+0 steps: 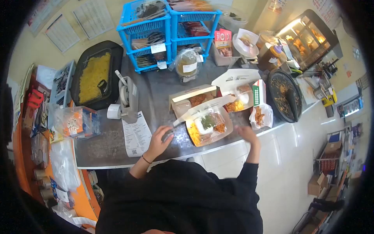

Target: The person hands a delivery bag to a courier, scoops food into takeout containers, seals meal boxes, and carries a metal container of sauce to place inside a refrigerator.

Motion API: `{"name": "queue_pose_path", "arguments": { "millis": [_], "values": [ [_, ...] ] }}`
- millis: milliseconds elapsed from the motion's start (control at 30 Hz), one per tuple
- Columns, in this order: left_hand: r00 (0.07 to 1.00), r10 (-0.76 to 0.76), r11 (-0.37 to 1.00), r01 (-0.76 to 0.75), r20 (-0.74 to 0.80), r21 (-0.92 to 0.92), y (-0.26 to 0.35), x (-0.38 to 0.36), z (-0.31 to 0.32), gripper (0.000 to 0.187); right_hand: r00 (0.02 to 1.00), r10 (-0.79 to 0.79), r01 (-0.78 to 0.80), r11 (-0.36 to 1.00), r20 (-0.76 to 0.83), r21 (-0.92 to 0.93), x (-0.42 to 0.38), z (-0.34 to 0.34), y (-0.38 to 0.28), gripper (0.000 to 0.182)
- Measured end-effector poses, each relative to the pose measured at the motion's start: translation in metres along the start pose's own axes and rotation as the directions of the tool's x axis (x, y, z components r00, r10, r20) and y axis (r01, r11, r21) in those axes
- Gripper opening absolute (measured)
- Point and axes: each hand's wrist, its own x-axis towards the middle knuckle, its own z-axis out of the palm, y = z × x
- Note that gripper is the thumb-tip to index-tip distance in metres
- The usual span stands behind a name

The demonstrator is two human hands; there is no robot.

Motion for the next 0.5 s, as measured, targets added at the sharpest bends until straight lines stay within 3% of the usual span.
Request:
{"name": "queue_pose_path", "arguments": {
  "millis": [33,100,167,233,333,400,433,500],
  "values": [
    [1.000,0.013,0.994,-0.012,-0.007,0.105,-0.010,-0.009,0.000,0.025,0.996,0.065,-0.042,0.944,-0.059,0.329,-0.010,0.023,-0.016,0.034],
    [1.000,0.014,0.940,-0.004,-0.026,0.340,-0.025,-0.035,-0.016,0.024,0.981,0.123,-0.010,0.800,-0.149,0.600,-0.009,0.061,-0.017,0.039],
    [0.994,-0.037,0.901,0.077,-0.101,0.428,-0.034,-0.056,-0.035,0.027,0.989,0.090,-0.025,0.881,-0.116,0.472,-0.007,0.080,0.000,0.038],
    [0.978,-0.057,0.846,0.154,-0.201,0.511,-0.038,-0.072,-0.059,0.030,0.967,0.117,0.055,0.767,-0.224,0.640,-0.016,0.100,-0.027,0.033],
    [0.961,-0.162,0.758,0.268,-0.226,0.595,-0.057,-0.087,-0.082,0.045,0.968,0.047,0.093,0.848,-0.248,0.522,-0.016,0.115,-0.051,0.028],
    [0.948,-0.245,0.704,0.317,-0.201,0.636,-0.061,-0.093,-0.087,0.054,0.918,-0.133,0.163,0.985,-0.374,0.049,-0.030,0.090,-0.094,0.023],
    [0.943,-0.284,0.689,0.326,-0.173,0.647,-0.061,-0.092,-0.088,0.058,0.883,-0.240,0.171,0.965,-0.403,-0.200,-0.037,0.078,-0.129,0.022],
    [0.932,-0.334,0.667,0.338,-0.139,0.664,-0.065,-0.094,-0.089,0.065,0.759,-0.424,0.471,0.882,-0.494,-0.032,-0.034,0.080,-0.189,0.017]
  ]
}}
